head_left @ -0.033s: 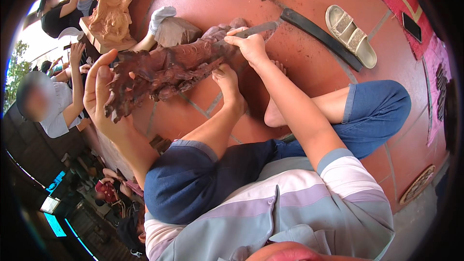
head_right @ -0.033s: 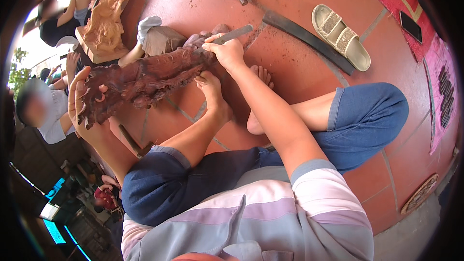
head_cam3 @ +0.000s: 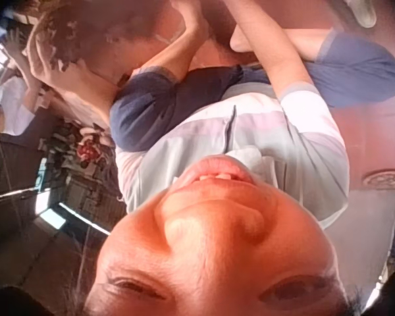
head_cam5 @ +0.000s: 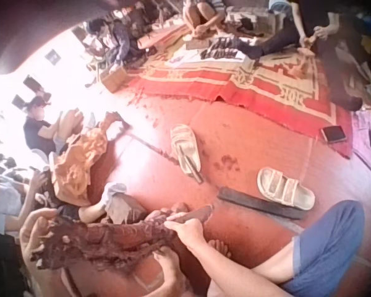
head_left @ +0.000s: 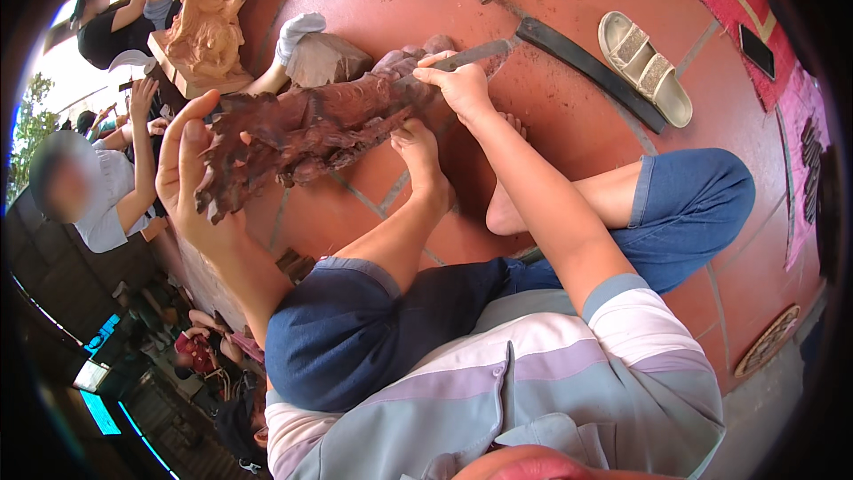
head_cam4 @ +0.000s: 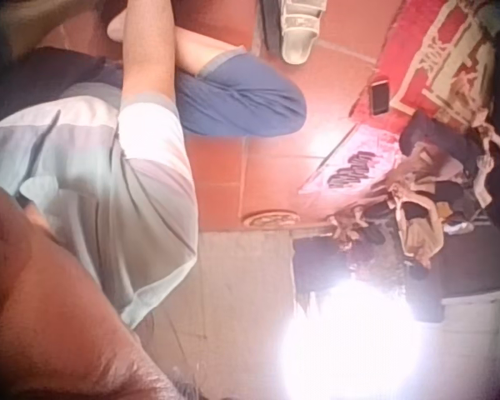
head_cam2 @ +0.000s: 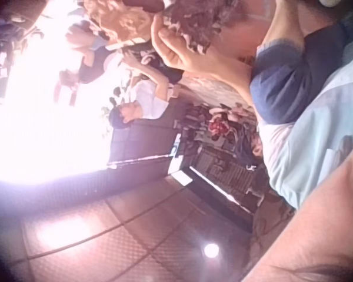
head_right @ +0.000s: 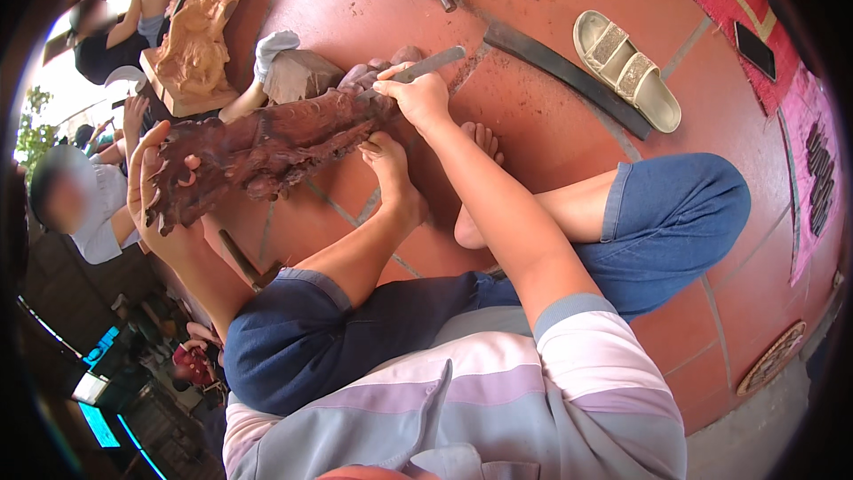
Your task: The person is carving a piece of wood using a small knife. They are sitting on the floor with other people who are also carving wood. The person is holding the wood in their left hand and the knife in their right hand.
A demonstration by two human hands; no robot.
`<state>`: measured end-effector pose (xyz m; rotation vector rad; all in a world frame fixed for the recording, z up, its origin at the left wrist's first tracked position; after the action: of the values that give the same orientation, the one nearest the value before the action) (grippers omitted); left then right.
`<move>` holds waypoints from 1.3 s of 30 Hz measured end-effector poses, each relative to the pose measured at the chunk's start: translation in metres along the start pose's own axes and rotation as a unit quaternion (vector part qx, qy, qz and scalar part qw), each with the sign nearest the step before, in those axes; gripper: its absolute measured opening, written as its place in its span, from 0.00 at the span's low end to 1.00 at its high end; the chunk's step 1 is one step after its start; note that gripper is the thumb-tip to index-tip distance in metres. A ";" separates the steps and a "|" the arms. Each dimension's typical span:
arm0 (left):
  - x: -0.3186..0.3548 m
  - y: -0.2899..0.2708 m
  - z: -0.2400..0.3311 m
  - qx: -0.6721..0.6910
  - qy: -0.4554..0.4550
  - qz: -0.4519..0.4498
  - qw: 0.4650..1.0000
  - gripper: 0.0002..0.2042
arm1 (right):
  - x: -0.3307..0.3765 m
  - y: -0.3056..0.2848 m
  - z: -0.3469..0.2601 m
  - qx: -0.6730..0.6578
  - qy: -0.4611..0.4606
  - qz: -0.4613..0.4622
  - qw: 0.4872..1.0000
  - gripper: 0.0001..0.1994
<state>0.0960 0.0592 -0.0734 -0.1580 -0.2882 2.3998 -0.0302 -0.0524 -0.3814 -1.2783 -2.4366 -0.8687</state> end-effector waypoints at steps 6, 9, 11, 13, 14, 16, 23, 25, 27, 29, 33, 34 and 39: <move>0.002 -0.003 0.008 -0.023 0.007 0.008 1.000 0.14 | -0.005 -0.002 0.001 -0.036 -0.021 -0.012 0.999 0.08; 0.002 -0.001 0.005 -0.014 0.010 0.008 1.000 0.14 | 0.000 0.003 0.000 -0.045 -0.041 0.010 0.998 0.07; 0.001 0.001 0.009 -0.009 0.013 0.014 1.000 0.14 | -0.009 -0.005 0.003 -0.021 -0.008 0.015 1.000 0.06; 0.004 0.003 0.012 -0.012 -0.002 0.025 1.000 0.13 | -0.009 -0.003 0.005 -0.049 -0.010 0.017 0.999 0.06; 0.003 0.001 0.011 -0.032 0.014 0.036 0.999 0.13 | -0.007 -0.001 0.005 -0.062 -0.009 0.016 0.998 0.06; 0.002 0.002 0.010 -0.016 0.009 0.020 1.000 0.12 | -0.002 0.004 0.000 -0.016 -0.059 0.007 0.998 0.05; 0.004 0.001 0.005 -0.042 0.016 0.032 0.998 0.11 | -0.004 0.005 0.001 -0.032 -0.055 -0.003 0.998 0.04; 0.004 0.007 0.010 -0.046 0.015 0.031 0.998 0.10 | 0.000 0.003 -0.001 -0.038 -0.040 0.002 0.998 0.04; 0.003 0.006 0.010 -0.023 0.011 0.017 1.000 0.10 | -0.006 -0.006 -0.002 -0.064 -0.008 0.020 0.998 0.04; 0.005 0.005 0.006 -0.010 0.007 0.022 1.000 0.10 | -0.002 -0.001 -0.004 -0.026 -0.014 0.017 0.999 0.06; 0.004 0.006 0.008 -0.043 0.019 0.034 0.998 0.10 | -0.001 0.006 -0.006 0.038 -0.054 0.022 0.998 0.05; 0.005 0.003 0.006 -0.047 0.019 0.036 0.998 0.10 | -0.005 0.003 -0.007 0.008 -0.046 0.024 0.999 0.05; 0.003 0.005 0.005 -0.008 0.014 0.021 1.000 0.11 | -0.002 0.012 -0.007 0.003 -0.016 0.002 1.000 0.05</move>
<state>0.0896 0.0572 -0.0694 -0.2066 -0.2935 2.4356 -0.0196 -0.0533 -0.3723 -1.3038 -2.4595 -0.8453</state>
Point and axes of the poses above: each hand's wrist, its own x-axis away from the middle knuckle, its own y-axis out of the palm, z = x × y, the point moved 4 cm from there along -x, towards the middle knuckle
